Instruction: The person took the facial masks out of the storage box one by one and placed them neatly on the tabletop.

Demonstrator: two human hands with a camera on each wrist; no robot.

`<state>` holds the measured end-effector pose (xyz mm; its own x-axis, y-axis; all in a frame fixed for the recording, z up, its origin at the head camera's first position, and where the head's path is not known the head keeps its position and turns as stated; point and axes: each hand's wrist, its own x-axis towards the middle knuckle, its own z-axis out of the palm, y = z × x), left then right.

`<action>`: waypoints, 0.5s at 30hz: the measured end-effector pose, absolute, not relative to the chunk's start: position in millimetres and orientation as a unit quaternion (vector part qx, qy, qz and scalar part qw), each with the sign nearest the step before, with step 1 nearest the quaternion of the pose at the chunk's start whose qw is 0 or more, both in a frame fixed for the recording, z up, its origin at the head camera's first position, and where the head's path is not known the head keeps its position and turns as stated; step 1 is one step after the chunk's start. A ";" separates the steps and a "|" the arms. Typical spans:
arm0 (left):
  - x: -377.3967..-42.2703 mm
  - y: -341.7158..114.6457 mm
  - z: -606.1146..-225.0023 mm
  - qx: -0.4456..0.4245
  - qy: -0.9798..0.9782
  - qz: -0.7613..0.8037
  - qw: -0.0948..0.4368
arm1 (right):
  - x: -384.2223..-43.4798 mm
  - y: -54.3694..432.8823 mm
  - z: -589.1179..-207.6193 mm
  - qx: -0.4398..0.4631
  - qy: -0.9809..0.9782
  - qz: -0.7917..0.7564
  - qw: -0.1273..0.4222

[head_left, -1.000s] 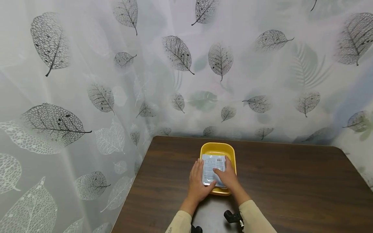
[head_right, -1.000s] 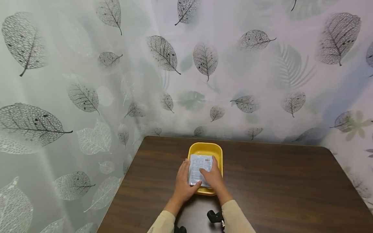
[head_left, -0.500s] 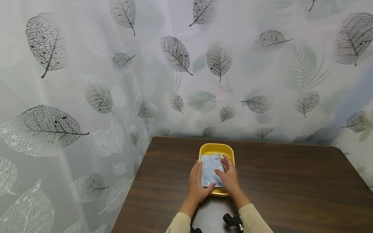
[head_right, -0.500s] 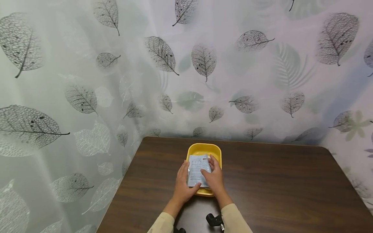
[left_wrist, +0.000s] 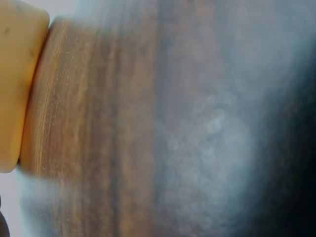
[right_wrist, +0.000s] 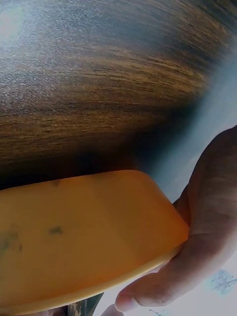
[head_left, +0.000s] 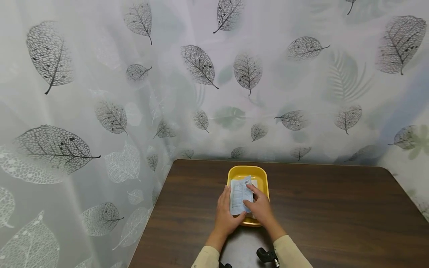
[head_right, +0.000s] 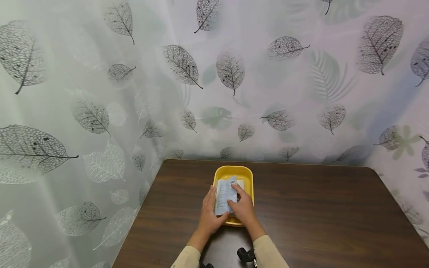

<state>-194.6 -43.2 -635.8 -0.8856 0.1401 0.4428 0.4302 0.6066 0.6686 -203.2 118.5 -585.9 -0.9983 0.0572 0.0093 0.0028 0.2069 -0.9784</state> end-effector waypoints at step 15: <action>-192.6 -41.8 -635.7 -0.156 -0.887 -0.389 0.194 | -196.5 112.6 -581.1 -0.062 -0.848 0.522 0.065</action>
<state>-192.6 -41.8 -635.7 -0.8763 0.1263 0.4650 0.4276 0.6487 0.6296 -196.5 112.6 -581.1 -0.9837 0.1735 0.0464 0.0369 0.4477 -0.8934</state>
